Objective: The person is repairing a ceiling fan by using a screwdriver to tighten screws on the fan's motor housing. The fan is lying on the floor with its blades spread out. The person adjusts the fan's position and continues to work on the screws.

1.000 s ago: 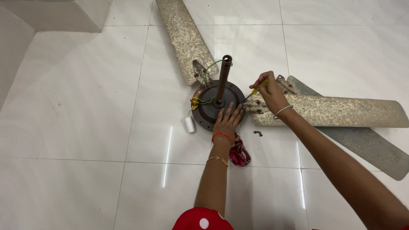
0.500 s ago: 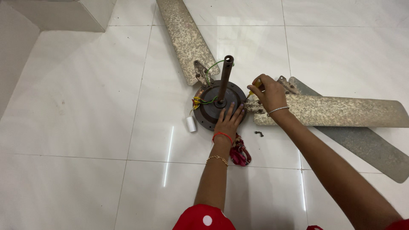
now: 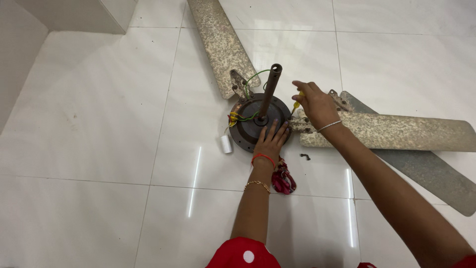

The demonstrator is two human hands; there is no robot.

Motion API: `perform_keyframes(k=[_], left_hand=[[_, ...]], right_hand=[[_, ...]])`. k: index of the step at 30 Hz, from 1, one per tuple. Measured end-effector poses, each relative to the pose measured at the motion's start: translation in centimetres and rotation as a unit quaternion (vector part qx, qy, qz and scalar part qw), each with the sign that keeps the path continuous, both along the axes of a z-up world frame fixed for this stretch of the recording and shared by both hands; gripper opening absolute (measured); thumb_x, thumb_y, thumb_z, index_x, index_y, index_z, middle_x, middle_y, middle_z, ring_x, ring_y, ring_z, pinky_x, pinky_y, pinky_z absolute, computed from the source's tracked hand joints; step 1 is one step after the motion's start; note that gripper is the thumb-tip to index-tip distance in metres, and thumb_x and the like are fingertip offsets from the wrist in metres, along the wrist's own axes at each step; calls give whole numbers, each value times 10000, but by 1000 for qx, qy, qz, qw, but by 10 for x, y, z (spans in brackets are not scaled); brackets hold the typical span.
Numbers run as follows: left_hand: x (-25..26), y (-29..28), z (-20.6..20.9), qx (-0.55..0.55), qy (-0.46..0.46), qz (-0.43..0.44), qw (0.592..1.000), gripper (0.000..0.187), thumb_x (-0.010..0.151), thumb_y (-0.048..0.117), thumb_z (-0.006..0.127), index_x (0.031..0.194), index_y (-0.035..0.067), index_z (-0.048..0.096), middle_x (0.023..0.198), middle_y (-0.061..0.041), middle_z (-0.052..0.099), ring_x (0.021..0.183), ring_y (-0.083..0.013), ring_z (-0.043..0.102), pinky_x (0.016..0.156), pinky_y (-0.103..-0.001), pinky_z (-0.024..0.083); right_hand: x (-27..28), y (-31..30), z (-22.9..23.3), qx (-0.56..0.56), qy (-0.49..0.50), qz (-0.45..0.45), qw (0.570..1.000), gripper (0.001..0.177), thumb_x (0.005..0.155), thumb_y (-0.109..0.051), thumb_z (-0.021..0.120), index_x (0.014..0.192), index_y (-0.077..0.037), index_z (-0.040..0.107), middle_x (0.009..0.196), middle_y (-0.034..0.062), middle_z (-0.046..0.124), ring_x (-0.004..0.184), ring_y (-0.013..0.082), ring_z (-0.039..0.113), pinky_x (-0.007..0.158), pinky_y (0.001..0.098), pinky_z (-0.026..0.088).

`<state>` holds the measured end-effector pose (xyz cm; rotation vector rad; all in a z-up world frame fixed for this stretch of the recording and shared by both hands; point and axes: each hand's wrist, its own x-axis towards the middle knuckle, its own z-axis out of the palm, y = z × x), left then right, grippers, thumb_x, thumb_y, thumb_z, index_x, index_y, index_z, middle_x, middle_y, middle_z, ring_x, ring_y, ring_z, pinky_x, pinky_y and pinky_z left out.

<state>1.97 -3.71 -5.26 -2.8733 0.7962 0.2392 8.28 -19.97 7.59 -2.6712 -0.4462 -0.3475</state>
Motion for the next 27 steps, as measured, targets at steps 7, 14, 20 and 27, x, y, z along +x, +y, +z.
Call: perform_keyframes(k=[7, 14, 20, 27], left_hand=[[-1, 3, 16, 17, 42, -6, 999, 1050, 892, 329, 717, 1668, 226, 17, 1728, 16, -140, 1581, -266, -119, 1268, -468, 19], [-1, 2, 15, 45, 66, -8, 997, 1117, 860, 384, 761, 1677, 230, 15, 1734, 13, -149, 1583, -265, -128, 1269, -458, 14], [-1, 0, 7, 6, 6, 1, 1000, 1022, 900, 442, 699, 1651, 246, 34, 1726, 29, -127, 1582, -263, -107, 1271, -484, 27], [0, 0, 8, 25, 32, -2, 999, 939, 958, 401, 612, 1663, 241, 12, 1726, 33, -132, 1581, -257, -114, 1266, -484, 23]], right_hand=[[8, -5, 8, 28, 18, 17, 999, 427, 992, -230, 669, 1403, -118, 644, 1139, 136, 733, 913, 231, 752, 801, 345, 610], [5, -10, 16, -53, -133, 31, 989, 396, 1055, -275, 696, 1371, -41, 646, 1080, 144, 722, 819, 232, 724, 689, 345, 597], [-3, 0, 20, -61, 6, -39, 997, 445, 1024, -285, 647, 1451, -162, 629, 983, 109, 727, 752, 241, 713, 677, 364, 586], [-5, 8, 21, -8, -192, 78, 978, 424, 1043, -176, 573, 1456, -80, 559, 1132, 130, 714, 848, 250, 712, 707, 332, 596]])
